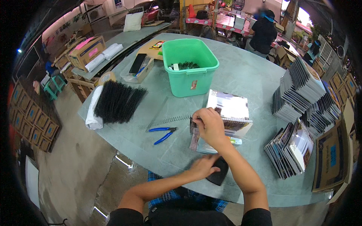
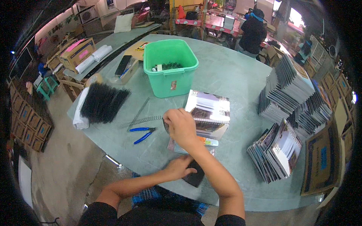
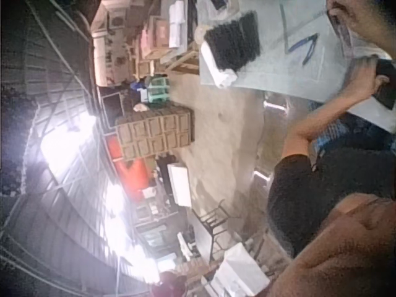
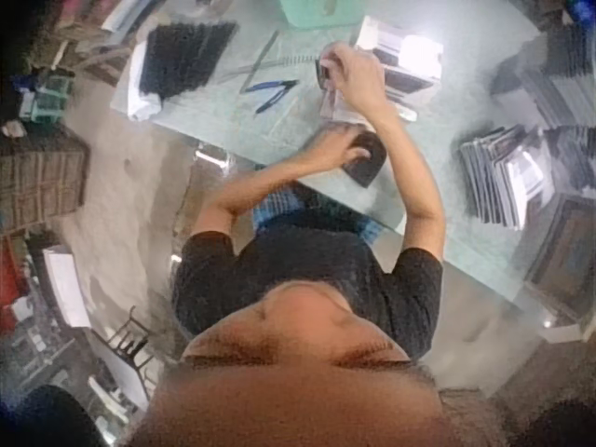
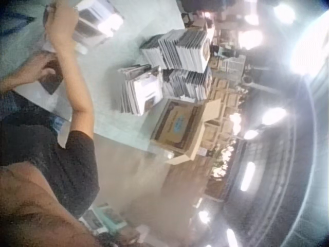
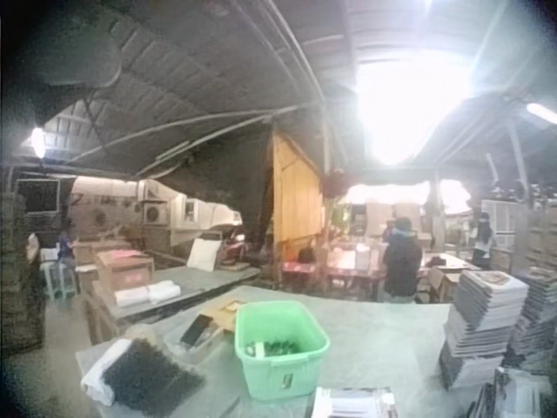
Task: The person inserts metal wire spirals into the holes of notebooks, uses blue pliers to cut the excess wire, and places the finished notebooks onto a stack.
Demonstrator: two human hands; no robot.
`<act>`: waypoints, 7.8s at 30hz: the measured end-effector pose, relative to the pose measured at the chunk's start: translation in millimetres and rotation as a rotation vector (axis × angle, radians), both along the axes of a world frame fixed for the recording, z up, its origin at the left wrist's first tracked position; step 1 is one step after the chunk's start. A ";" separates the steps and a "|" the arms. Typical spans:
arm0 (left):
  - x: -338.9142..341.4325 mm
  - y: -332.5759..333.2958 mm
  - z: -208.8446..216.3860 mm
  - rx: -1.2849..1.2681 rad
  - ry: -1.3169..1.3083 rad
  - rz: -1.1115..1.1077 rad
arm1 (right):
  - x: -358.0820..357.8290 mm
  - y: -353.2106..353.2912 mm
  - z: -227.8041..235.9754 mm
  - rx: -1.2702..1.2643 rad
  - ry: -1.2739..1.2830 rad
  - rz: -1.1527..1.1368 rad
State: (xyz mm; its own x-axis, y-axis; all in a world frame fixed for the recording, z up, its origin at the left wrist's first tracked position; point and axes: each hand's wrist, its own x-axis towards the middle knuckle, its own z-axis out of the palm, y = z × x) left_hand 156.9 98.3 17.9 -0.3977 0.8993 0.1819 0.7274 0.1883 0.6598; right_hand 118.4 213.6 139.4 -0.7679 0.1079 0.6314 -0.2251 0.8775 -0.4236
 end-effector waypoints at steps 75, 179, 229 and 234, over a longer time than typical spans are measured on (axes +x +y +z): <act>-95.2 -46.2 113.4 0.072 0.354 0.103 | 73.2 37.1 35.3 0.005 -0.317 -0.271; -132.9 -19.7 140.6 0.137 0.513 0.117 | 30.8 12.8 14.4 0.139 -0.226 -0.062; -88.1 0.4 156.5 0.530 0.317 0.250 | 80.3 78.3 -23.5 -0.937 -0.065 0.031; -74.8 7.9 138.1 0.232 0.181 0.117 | 82.7 64.1 -31.3 -1.186 0.029 0.117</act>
